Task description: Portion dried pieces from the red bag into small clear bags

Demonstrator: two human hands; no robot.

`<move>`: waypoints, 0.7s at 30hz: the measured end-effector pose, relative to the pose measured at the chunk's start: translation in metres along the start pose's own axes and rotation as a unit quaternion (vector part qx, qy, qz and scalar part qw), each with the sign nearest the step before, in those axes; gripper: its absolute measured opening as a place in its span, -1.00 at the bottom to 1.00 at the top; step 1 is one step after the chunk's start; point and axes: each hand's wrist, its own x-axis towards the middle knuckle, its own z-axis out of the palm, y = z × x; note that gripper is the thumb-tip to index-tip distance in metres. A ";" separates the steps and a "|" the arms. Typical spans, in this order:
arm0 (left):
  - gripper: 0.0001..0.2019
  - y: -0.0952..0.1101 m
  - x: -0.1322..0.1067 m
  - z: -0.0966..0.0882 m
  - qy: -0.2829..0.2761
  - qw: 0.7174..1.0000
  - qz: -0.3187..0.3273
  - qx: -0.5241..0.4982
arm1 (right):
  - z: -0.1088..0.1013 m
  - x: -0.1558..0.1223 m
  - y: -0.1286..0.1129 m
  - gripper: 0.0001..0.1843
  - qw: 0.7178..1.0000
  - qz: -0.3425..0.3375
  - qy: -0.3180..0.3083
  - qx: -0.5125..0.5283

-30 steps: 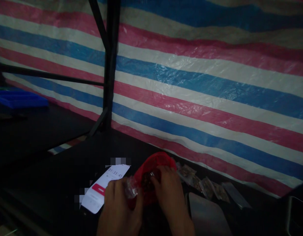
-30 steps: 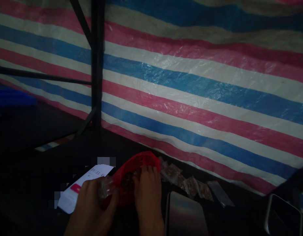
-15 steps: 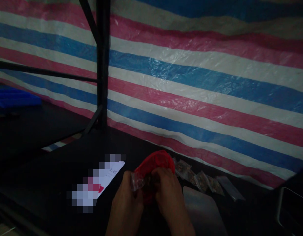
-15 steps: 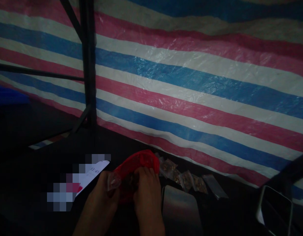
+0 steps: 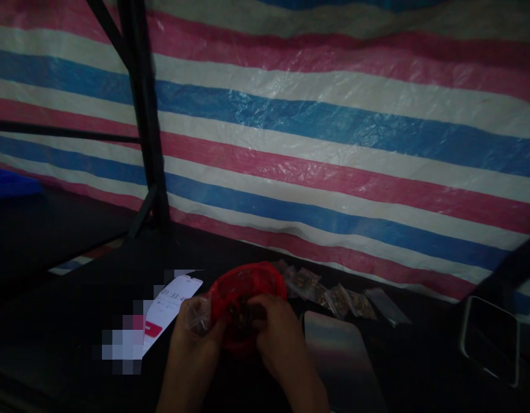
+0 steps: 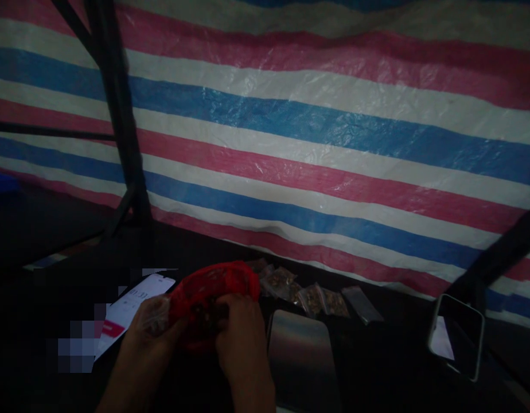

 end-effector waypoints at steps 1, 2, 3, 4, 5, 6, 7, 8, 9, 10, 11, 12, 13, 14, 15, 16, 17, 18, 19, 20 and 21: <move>-0.51 0.002 0.000 0.000 -0.003 1.000 -0.010 -0.010 | -0.001 -0.001 -0.001 -0.44 1.000 0.000 -0.005 0.003; -0.50 0.003 0.000 -0.001 -0.007 1.000 -0.016 -0.016 | -0.002 -0.002 -0.003 -0.44 1.000 -0.002 -0.005 0.002; -0.51 0.003 0.000 -0.002 -0.010 1.000 -0.014 -0.011 | -0.004 -0.003 -0.004 -0.45 1.000 -0.006 -0.001 -0.002; -0.53 0.002 0.001 -0.003 -0.009 1.000 -0.001 0.005 | -0.004 -0.004 -0.005 -0.44 1.000 -0.011 0.005 -0.009; -0.56 0.000 0.002 -0.005 -0.004 0.999 0.018 0.029 | -0.005 -0.005 -0.005 -0.43 1.000 -0.017 0.010 -0.015; -0.58 -0.003 0.004 -0.006 0.003 0.998 0.037 0.056 | -0.004 -0.006 -0.005 -0.43 1.000 -0.021 0.013 -0.019; -0.61 -0.006 0.005 -0.008 0.012 0.995 0.055 0.077 | -0.003 -0.007 -0.004 -0.43 1.000 -0.020 0.013 -0.020; -0.62 -0.009 0.006 -0.011 0.022 0.992 0.076 0.096 | -0.002 -0.007 -0.002 -0.44 1.000 -0.015 0.011 -0.014; -0.64 -0.012 0.007 -0.013 0.029 0.988 0.102 0.114 | -0.001 -0.006 0.000 -0.46 1.000 -0.010 0.013 0.000; -0.67 -0.015 0.007 -0.015 0.034 0.981 0.136 0.135 | 0.001 -0.005 0.003 -0.48 1.000 -0.005 0.017 0.022; -0.69 -0.017 0.007 -0.017 0.038 0.970 0.178 0.164 | 0.002 -0.004 0.007 -0.50 0.999 -0.001 0.022 0.047; -0.72 -0.019 0.006 -0.019 0.038 0.954 0.224 0.195 | 0.002 -0.002 0.009 -0.51 0.997 -0.001 0.027 0.076; -0.75 -0.021 0.006 -0.021 0.037 0.936 0.267 0.226 | 0.002 0.000 0.011 -0.53 0.994 -0.003 0.029 0.105; -0.77 -0.022 0.006 -0.023 0.033 0.919 0.301 0.254 | 0.000 0.001 0.012 -0.55 0.991 -0.008 0.025 0.134; -0.79 -0.023 0.006 -0.024 0.029 0.905 0.323 0.274 | -0.003 0.002 0.012 -0.56 0.986 -0.014 0.017 0.163; -0.80 -0.025 0.007 -0.025 0.022 0.895 0.338 0.292 | -0.007 0.003 0.011 -0.57 0.981 -0.022 0.008 0.192; -0.80 -0.026 0.009 -0.026 0.015 0.886 0.347 0.306 | -0.011 0.003 0.009 -0.59 0.974 -0.033 0.000 0.223; -0.80 -0.027 0.010 -0.027 0.006 0.881 0.351 0.317 | -0.015 0.003 0.006 -0.60 0.966 -0.046 -0.007 0.253; -0.80 -0.029 0.013 -0.028 -0.004 0.879 0.348 0.326 | -0.019 0.002 0.003 -0.61 0.958 -0.060 -0.014 0.282; -0.80 -0.030 0.015 -0.028 -0.013 0.879 0.342 0.333 | -0.021 0.000 0.000 -0.63 0.950 -0.072 -0.020 0.304; -0.81 -0.031 0.017 -0.028 -0.019 0.879 0.335 0.338 | -0.023 -0.002 -0.003 -0.65 0.944 -0.081 -0.026 0.318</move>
